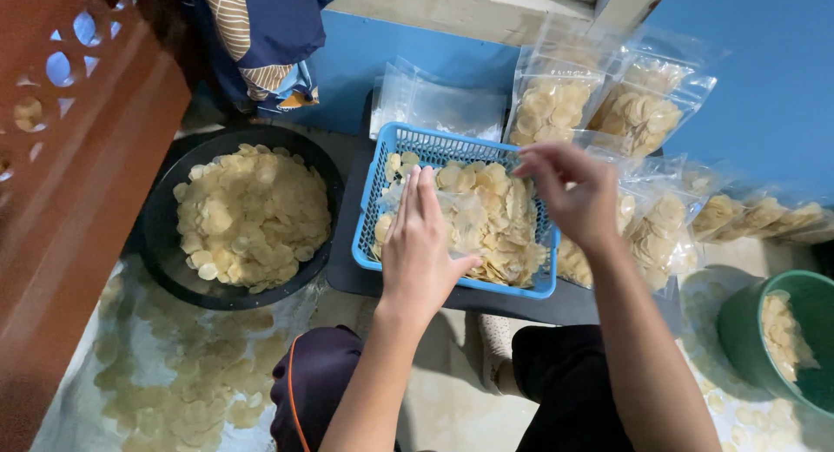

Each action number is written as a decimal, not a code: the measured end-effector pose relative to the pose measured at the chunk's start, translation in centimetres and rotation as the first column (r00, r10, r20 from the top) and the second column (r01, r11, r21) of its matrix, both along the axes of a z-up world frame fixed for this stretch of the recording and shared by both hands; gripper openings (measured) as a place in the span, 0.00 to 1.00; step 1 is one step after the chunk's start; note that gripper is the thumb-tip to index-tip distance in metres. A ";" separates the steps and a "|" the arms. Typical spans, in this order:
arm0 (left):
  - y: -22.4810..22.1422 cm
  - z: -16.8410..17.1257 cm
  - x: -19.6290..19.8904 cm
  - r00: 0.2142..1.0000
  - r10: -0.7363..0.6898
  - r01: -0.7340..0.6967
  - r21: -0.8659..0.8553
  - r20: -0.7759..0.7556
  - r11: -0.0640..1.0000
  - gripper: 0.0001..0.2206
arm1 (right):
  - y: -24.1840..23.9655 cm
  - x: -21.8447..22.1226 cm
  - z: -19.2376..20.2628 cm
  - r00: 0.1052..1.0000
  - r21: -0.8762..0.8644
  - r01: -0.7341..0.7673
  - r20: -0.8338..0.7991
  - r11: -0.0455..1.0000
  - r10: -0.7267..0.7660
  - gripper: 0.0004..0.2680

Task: Packaging chips from a basket into individual plastic bags by hand

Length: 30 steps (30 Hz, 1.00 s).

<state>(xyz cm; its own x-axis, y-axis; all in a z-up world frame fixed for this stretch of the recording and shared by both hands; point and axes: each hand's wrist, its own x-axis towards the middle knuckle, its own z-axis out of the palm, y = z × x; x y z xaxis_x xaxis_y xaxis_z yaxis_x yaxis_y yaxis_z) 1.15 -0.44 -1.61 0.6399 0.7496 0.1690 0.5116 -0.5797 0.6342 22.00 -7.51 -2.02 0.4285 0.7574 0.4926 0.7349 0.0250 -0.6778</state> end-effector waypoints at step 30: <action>0.6 0.2 -1.3 1.000 0.002 -0.002 0.000 -0.016 1.000 0.59 | -2.3 4.3 -11.2 0.942 -0.745 0.065 0.266 0.664 0.205 0.09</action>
<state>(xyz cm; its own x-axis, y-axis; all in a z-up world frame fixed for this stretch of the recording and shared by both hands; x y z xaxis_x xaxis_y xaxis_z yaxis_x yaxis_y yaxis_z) -0.12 0.13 -1.42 0.6411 0.7509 0.1587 0.5227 -0.5786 0.6261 26.35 -9.78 -13.25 0.2911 0.9450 -0.1487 0.9169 -0.3200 -0.2384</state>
